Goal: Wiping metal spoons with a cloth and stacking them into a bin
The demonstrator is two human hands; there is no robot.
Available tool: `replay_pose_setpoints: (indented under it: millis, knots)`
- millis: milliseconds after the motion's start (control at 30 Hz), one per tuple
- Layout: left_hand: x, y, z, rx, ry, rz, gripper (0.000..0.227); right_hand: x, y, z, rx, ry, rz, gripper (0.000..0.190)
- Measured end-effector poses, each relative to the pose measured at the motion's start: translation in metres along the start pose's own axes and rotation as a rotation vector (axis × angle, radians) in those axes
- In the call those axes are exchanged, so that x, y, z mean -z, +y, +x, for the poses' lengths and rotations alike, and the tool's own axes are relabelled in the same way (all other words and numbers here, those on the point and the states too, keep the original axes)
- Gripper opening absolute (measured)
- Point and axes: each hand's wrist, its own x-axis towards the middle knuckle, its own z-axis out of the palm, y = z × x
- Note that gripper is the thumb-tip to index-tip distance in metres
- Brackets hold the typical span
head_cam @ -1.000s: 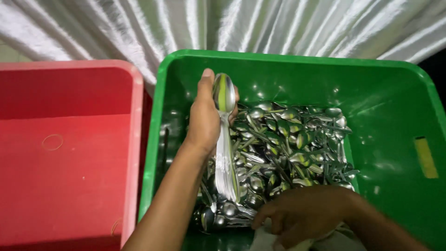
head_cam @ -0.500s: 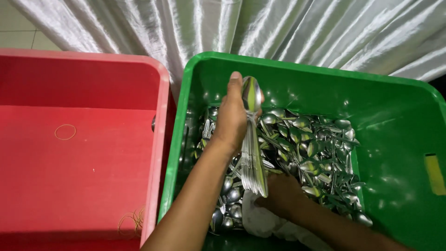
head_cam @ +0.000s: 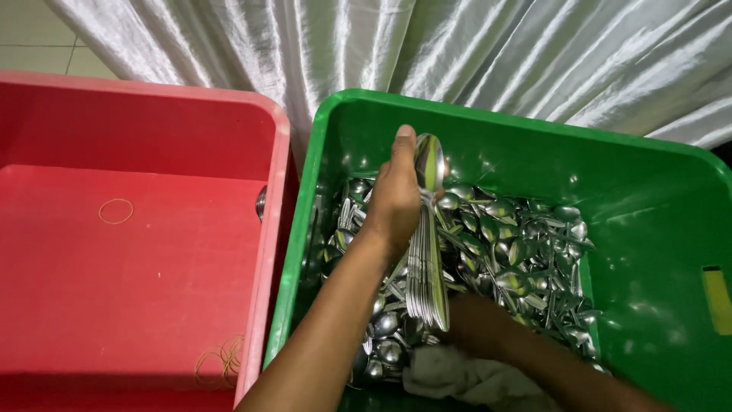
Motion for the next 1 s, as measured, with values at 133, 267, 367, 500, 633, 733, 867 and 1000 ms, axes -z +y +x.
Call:
replay_pose_setpoints:
  millis: [133,267,367,500,633,733,867,1000]
  knots:
    - [0.000,-0.015,0.006,-0.046,-0.002,-0.116,0.063,-0.005,0.006,0.007,-0.085,0.108,-0.026,0.033]
    - [-0.001,-0.012,0.004,-0.011,0.011,-0.044,0.067,-0.013,0.004,0.012,-0.069,0.190,-0.053,0.032]
    - [-0.002,-0.013,0.003,-0.023,0.029,-0.059,0.065,-0.013,-0.002,0.010,-0.062,0.269,-0.059,0.043]
    - [0.000,-0.016,0.001,-0.075,0.001,-0.026,0.062,-0.011,-0.002,0.011,-0.064,0.178,-0.087,0.047]
    - [0.001,-0.019,-0.003,-0.121,-0.019,-0.060,0.060,-0.011,0.005,0.005,0.014,0.271,-0.064,0.043]
    - [-0.001,-0.014,-0.007,-0.182,-0.060,0.042,0.059,-0.005,0.013,0.005,0.071,0.273,0.001,0.055]
    - [-0.001,-0.013,-0.006,-0.089,0.029,0.188,0.067,0.046,0.003,-0.009,0.030,0.494,0.549,0.040]
    - [-0.002,-0.019,-0.001,-0.014,0.119,0.333,0.074,0.104,0.003,-0.030,-0.254,0.472,1.200,0.021]
